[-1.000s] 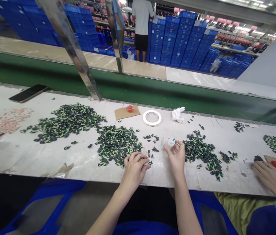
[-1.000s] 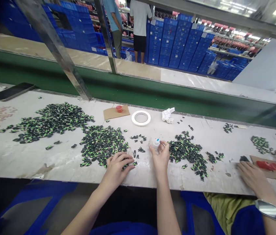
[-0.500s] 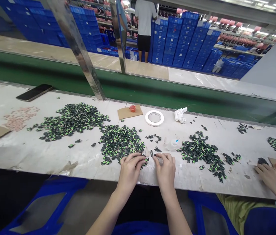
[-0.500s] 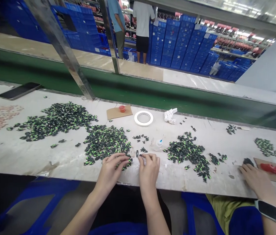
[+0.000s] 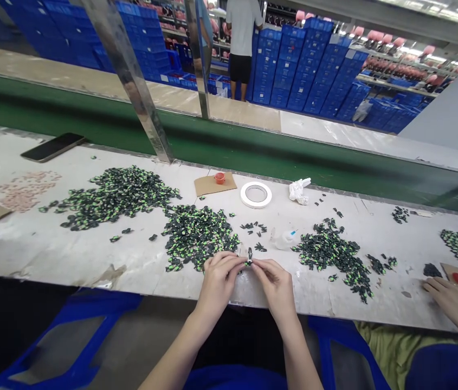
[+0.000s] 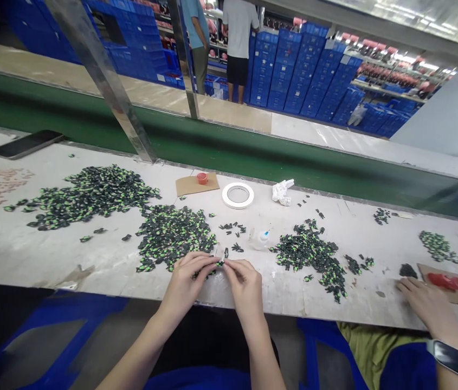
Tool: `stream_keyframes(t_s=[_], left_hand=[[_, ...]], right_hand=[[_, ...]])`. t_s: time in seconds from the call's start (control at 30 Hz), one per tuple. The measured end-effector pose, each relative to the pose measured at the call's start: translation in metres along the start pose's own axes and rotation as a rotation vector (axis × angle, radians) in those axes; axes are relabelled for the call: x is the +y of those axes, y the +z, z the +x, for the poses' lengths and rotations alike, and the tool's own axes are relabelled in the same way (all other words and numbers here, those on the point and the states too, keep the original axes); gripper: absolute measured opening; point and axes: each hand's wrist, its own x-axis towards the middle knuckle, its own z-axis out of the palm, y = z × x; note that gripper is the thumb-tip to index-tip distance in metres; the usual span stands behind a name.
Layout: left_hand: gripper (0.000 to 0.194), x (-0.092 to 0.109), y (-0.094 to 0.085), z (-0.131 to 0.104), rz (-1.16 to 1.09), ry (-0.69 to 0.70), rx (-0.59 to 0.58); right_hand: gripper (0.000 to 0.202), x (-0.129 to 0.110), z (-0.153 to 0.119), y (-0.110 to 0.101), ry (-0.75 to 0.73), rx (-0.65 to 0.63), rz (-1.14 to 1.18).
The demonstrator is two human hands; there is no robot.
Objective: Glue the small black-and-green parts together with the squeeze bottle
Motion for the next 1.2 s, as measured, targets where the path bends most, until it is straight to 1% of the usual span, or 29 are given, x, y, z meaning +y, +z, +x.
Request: stream_keyframes(t_s=[0.17, 0.3, 0.5, 0.63, 0.7, 0.77, 0.87, 1.0, 1.1, 1.2], left_hand=[[0.019, 0.001, 0.0, 0.0, -0.044, -0.011, -0.016], [0.017, 0.001, -0.001, 0.001, -0.149, -0.024, -0.055], [0.016, 0.008, -0.003, 0.002, -0.302, -0.016, -0.104], [0.017, 0.018, -0.005, 0.003, -0.271, 0.025, -0.138], [0.017, 0.022, -0.006, 0.002, -0.222, 0.06, -0.151], [0.018, 0.026, -0.007, 0.001, -0.194, 0.091, -0.167], [0.019, 0.028, -0.007, -0.001, -0.188, 0.133, -0.181], [0.019, 0.029, -0.006, -0.002, -0.207, 0.178, -0.173], [0.018, 0.03, -0.004, -0.003, -0.236, 0.174, -0.18], [0.016, 0.033, -0.003, -0.003, -0.255, 0.135, -0.182]], right_hand=[[0.016, 0.0, 0.0, -0.002, -0.034, -0.023, -0.013], [0.015, 0.0, 0.001, -0.007, -0.029, -0.053, 0.003], [0.015, 0.004, -0.001, -0.017, 0.076, -0.09, 0.093], [0.031, 0.009, -0.007, -0.02, 0.165, -0.021, 0.182], [0.036, 0.012, -0.009, -0.02, 0.156, 0.013, 0.19], [0.036, 0.014, -0.01, -0.021, 0.126, 0.028, 0.188], [0.035, 0.015, -0.011, -0.023, 0.094, 0.03, 0.195], [0.033, 0.015, -0.012, -0.025, 0.077, 0.023, 0.198], [0.033, 0.016, -0.013, -0.027, 0.066, 0.008, 0.201], [0.032, 0.015, -0.014, -0.029, 0.04, -0.002, 0.195]])
